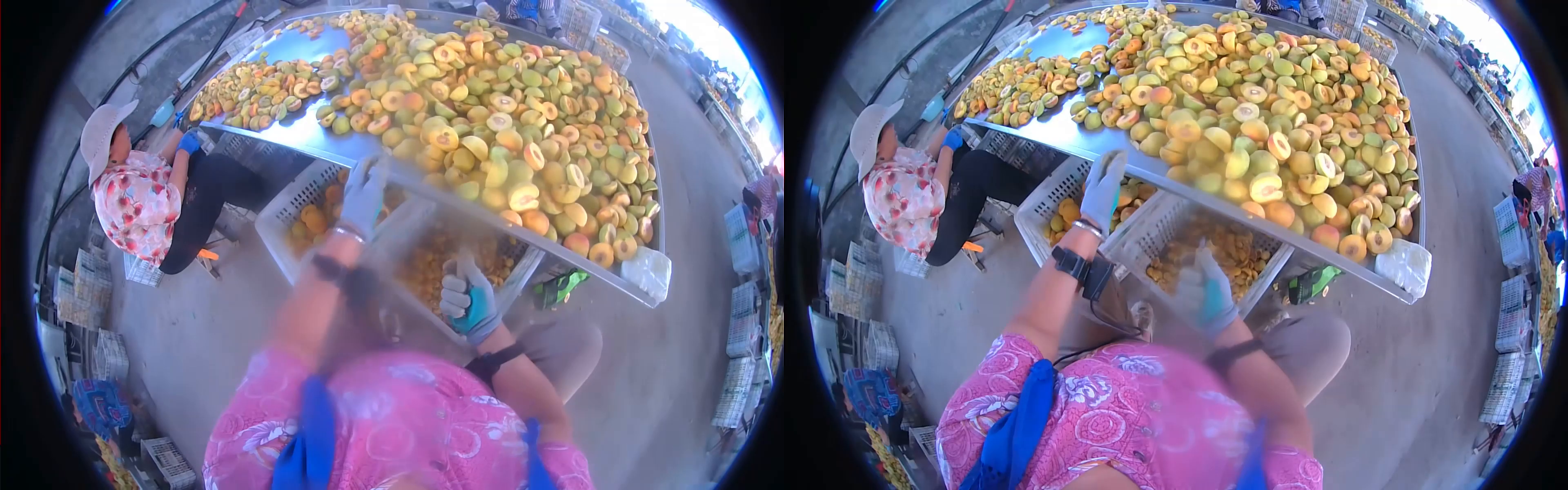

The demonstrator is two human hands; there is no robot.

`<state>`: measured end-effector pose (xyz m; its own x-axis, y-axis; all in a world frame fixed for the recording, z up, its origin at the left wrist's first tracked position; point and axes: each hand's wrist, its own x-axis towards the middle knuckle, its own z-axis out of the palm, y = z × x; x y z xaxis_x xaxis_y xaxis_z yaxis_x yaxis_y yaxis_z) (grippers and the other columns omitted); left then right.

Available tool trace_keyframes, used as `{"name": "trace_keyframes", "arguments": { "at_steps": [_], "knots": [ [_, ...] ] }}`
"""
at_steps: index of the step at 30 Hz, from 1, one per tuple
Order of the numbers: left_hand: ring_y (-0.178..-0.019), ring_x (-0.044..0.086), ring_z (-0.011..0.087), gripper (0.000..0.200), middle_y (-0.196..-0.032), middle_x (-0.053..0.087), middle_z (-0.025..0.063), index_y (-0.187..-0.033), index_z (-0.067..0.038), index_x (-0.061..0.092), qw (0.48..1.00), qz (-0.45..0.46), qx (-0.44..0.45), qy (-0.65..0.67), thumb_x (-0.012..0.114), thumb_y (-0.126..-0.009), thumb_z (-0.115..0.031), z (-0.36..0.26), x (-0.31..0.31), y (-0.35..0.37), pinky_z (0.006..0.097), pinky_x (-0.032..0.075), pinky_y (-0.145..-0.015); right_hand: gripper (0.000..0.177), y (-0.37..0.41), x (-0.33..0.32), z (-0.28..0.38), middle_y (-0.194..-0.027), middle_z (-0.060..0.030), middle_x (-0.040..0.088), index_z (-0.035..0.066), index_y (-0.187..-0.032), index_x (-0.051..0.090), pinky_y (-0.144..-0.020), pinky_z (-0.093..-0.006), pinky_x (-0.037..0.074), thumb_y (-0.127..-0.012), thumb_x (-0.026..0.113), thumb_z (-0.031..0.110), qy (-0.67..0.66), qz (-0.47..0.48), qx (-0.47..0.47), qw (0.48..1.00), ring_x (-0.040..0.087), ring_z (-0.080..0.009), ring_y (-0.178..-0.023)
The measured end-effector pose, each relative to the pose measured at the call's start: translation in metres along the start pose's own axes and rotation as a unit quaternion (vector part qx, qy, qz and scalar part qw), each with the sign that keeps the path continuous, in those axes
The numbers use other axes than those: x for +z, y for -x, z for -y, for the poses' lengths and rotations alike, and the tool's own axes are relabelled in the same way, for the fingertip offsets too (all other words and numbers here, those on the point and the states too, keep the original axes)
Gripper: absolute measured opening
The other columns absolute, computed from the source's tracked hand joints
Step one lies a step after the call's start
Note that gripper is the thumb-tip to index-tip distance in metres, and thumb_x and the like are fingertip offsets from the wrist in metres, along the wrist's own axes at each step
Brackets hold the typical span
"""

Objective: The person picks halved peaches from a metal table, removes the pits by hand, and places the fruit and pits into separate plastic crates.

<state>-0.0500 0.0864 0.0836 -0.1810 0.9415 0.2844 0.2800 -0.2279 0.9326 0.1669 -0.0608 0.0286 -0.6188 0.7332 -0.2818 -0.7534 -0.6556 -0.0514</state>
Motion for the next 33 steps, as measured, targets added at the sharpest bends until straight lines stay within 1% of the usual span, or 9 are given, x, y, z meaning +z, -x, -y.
{"name": "trace_keyframes", "arguments": {
  "at_steps": [7, 14, 16, 17, 21, 25, 27, 29, 33],
  "knots": [
    [-0.115, 0.051, 0.036, 0.045, -0.122, 0.054, 0.0181, -0.127, -0.009, 0.054, 0.912, 0.067, 0.307, -0.264, 0.057, -0.083, -0.018, -0.007, 0.081, -0.069, 0.0434, 0.044, -0.097, 0.034, 0.01, 0.052, -0.004, -0.06, 0.008, 0.032, 0.023, -0.077, 0.049, -0.038, -0.0228, 0.026, -0.098, 0.046, 0.05, 0.07, -0.089, -0.03, 0.993, 0.032, -0.0053, -0.044],
    [-0.118, 0.051, 0.0341, 0.049, -0.128, 0.051, 0.0162, -0.129, -0.008, 0.052, 0.904, 0.15, 0.173, -0.362, 0.06, -0.081, -0.012, 0.0, 0.073, -0.084, 0.0403, 0.046, -0.096, 0.036, 0.017, 0.055, -0.003, -0.062, 0.0058, 0.038, 0.021, -0.082, 0.048, -0.038, -0.0243, 0.028, -0.096, 0.048, 0.054, 0.16, -0.071, -0.047, 0.983, 0.033, -0.0079, -0.044],
    [-0.112, 0.056, 0.0281, 0.047, -0.123, 0.052, 0.0138, -0.127, -0.007, 0.052, 0.986, 0.161, -0.012, 0.035, 0.062, -0.081, -0.011, -0.008, 0.062, -0.068, 0.0376, 0.053, -0.086, 0.034, 0.012, 0.044, -0.003, -0.062, 0.0044, 0.039, 0.02, -0.091, 0.049, -0.039, -0.0249, 0.029, -0.096, 0.048, 0.053, 0.229, -0.072, -0.086, 0.967, 0.034, -0.0088, -0.044],
    [-0.103, 0.06, 0.0224, 0.043, -0.119, 0.053, 0.0111, -0.122, -0.004, 0.054, 0.952, 0.164, -0.117, 0.229, 0.065, -0.082, -0.011, -0.016, 0.057, -0.055, 0.0337, 0.056, -0.077, 0.034, 0.009, 0.036, -0.003, -0.063, 0.0031, 0.04, 0.019, -0.1, 0.051, -0.039, -0.0256, 0.03, -0.096, 0.048, 0.053, 0.297, -0.076, -0.126, 0.944, 0.035, -0.0097, -0.044],
    [-0.097, 0.061, 0.0192, 0.034, -0.106, 0.06, 0.008, -0.114, -0.002, 0.054, 0.863, 0.208, -0.168, 0.429, 0.065, -0.083, -0.009, -0.005, 0.049, -0.011, 0.0318, 0.055, -0.078, 0.034, 0.003, 0.024, -0.003, -0.063, 0.0007, 0.042, 0.016, -0.118, 0.048, -0.041, -0.0259, 0.033, -0.099, 0.048, 0.044, 0.482, -0.103, -0.206, 0.845, 0.038, -0.0115, -0.044],
    [-0.106, 0.061, 0.0307, 0.042, -0.117, 0.061, 0.0153, -0.125, -0.002, 0.051, 0.94, 0.264, -0.021, 0.213, 0.051, -0.099, -0.035, 0.01, 0.057, 0.033, 0.0485, 0.053, -0.091, 0.028, -0.007, 0.016, -0.005, -0.067, 0.001, 0.047, 0.014, -0.118, 0.052, -0.043, -0.0248, 0.035, -0.101, 0.047, 0.035, 0.467, -0.069, -0.309, 0.826, 0.043, -0.0095, -0.05],
    [-0.104, 0.062, 0.0304, 0.043, -0.114, 0.062, 0.0153, -0.124, -0.002, 0.051, 0.921, 0.258, -0.074, 0.281, 0.052, -0.098, -0.036, 0.047, 0.067, 0.041, 0.0473, 0.053, -0.091, 0.025, -0.006, 0.018, -0.005, -0.069, 0.0015, 0.049, 0.013, -0.115, 0.054, -0.043, -0.0237, 0.035, -0.101, 0.047, 0.033, 0.522, -0.037, -0.389, 0.758, 0.044, -0.0082, -0.052],
    [-0.094, 0.064, 0.0275, 0.037, -0.106, 0.064, 0.0136, -0.116, -0.002, 0.054, 0.836, 0.181, -0.249, 0.454, 0.054, -0.098, -0.035, 0.089, 0.085, 0.046, 0.0403, 0.054, -0.085, 0.024, 0.006, 0.039, -0.003, -0.072, 0.0027, 0.052, 0.012, -0.11, 0.056, -0.046, -0.0224, 0.037, -0.1, 0.049, 0.033, 0.419, -0.151, -0.217, 0.869, 0.046, -0.0055, -0.056],
    [-0.087, 0.063, 0.0245, 0.03, -0.101, 0.064, 0.0103, -0.11, -0.003, 0.056, 0.917, 0.198, -0.098, 0.331, 0.057, -0.097, -0.03, 0.062, 0.078, 0.083, 0.034, 0.054, -0.078, 0.023, -0.005, 0.021, 0.0, -0.072, 0.0035, 0.053, 0.012, -0.107, 0.056, -0.049, -0.0216, 0.039, -0.1, 0.051, 0.032, 0.463, -0.145, -0.266, 0.833, 0.046, -0.005, -0.057]
  ]
}}
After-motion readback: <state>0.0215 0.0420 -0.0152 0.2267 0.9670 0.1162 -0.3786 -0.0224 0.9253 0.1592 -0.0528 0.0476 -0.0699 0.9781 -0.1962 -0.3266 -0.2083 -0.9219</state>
